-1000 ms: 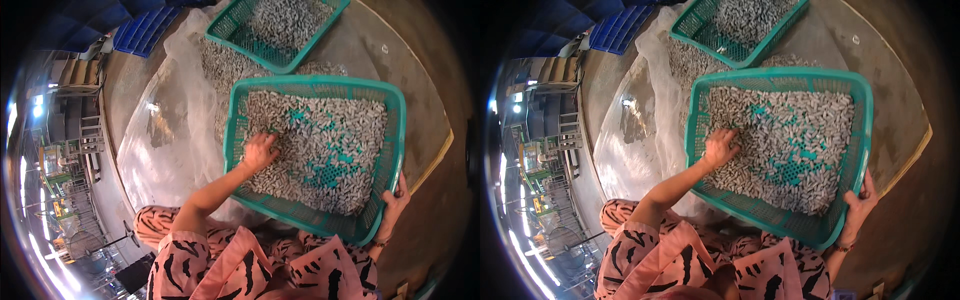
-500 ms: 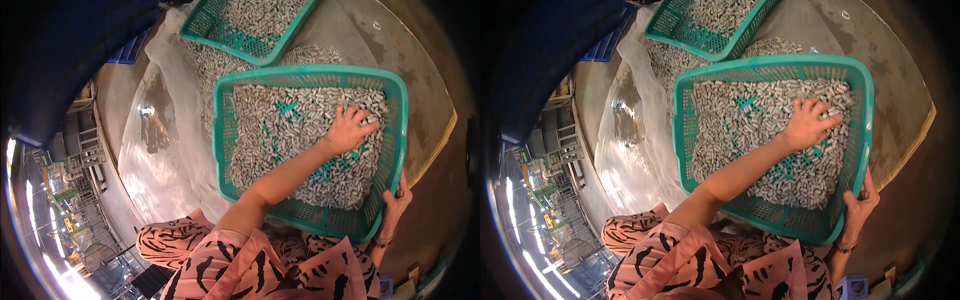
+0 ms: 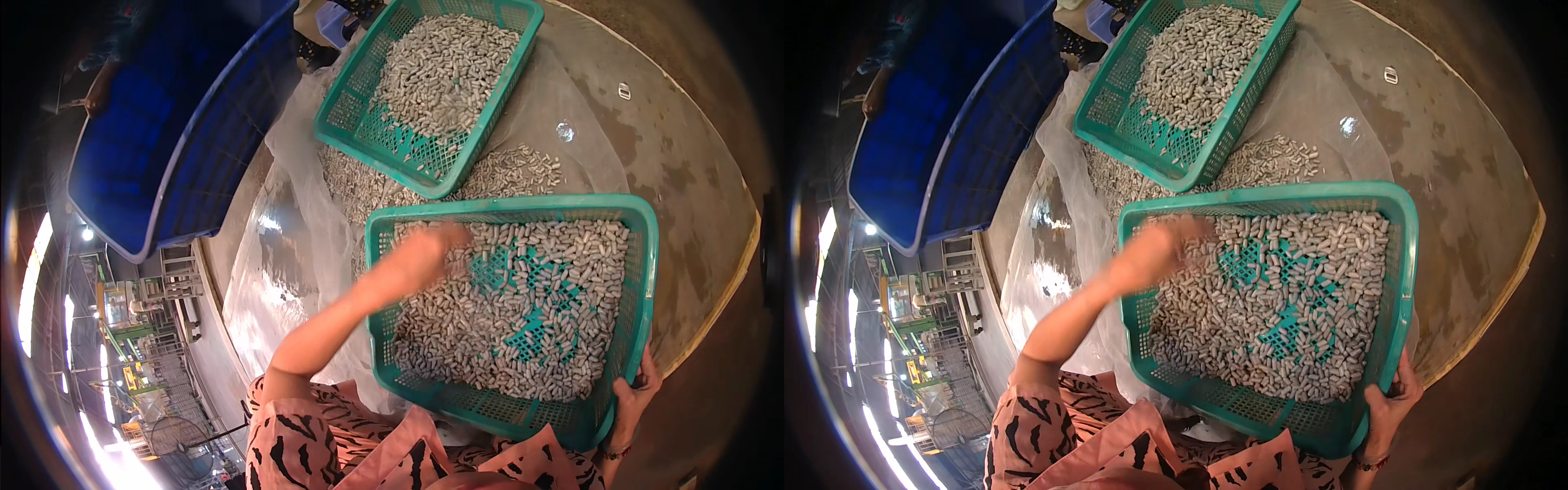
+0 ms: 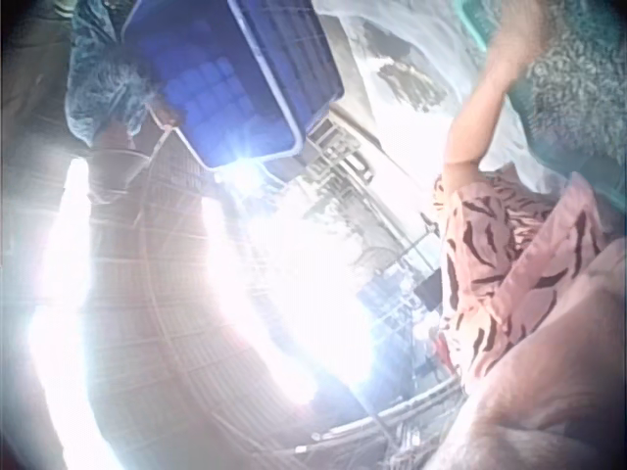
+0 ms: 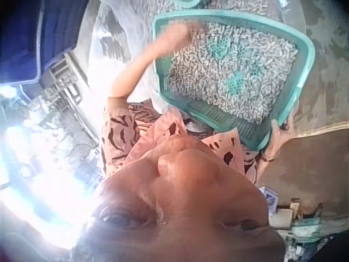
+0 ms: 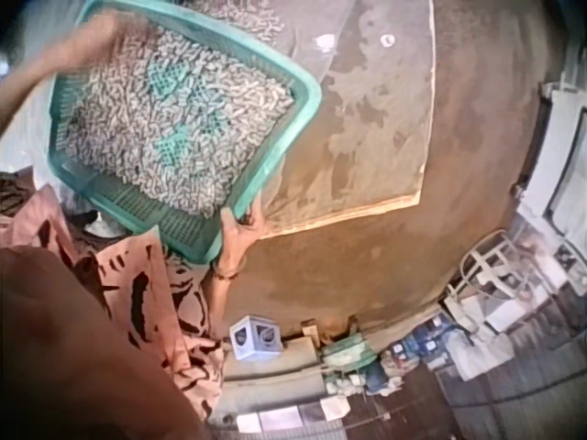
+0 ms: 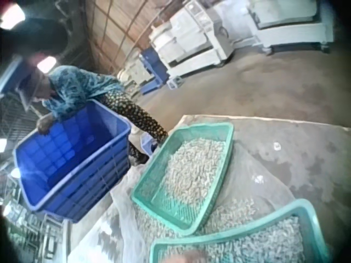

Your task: The person sifts through metal parts in a plastic basket, transfers them into a large mesh bag on the floor, and then carries the bag to a tank to submerge and wash them in water.

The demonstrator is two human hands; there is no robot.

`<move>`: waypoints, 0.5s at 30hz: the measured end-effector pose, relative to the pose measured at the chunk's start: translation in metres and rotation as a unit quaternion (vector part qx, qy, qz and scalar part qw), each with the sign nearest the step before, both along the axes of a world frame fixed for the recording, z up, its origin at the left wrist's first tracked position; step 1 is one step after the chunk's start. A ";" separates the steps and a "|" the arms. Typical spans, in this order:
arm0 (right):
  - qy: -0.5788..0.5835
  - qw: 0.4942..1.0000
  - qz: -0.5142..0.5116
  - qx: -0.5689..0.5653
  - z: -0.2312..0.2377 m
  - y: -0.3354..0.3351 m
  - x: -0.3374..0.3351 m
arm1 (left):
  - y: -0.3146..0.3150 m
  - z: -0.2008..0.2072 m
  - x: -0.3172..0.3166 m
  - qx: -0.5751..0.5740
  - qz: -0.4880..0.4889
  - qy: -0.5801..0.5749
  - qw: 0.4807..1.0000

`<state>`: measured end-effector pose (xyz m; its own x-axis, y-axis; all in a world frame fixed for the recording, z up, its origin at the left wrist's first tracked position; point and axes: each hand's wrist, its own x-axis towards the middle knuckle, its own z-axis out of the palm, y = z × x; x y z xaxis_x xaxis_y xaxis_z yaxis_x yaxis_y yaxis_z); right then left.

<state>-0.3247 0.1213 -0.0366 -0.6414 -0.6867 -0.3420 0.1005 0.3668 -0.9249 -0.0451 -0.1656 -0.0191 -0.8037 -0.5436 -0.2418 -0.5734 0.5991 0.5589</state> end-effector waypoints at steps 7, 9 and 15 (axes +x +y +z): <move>-0.043 0.999 -0.024 0.010 0.008 -0.007 0.003 | -0.223 -0.061 -0.071 -0.243 0.192 0.109 0.945; -0.027 0.998 0.004 0.048 0.008 -0.004 0.000 | -0.247 -0.097 -0.078 -0.297 0.202 0.068 0.931; 0.001 0.999 0.010 0.032 0.006 0.001 -0.006 | -0.253 -0.116 -0.082 -0.361 0.104 0.067 0.924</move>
<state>-0.3311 0.1225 -0.0307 -0.6287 -0.6762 -0.3841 0.0914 0.4262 -0.9000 -0.1270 -0.4183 -0.1351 -0.6601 -0.6705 0.3388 -0.6727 0.7283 0.1307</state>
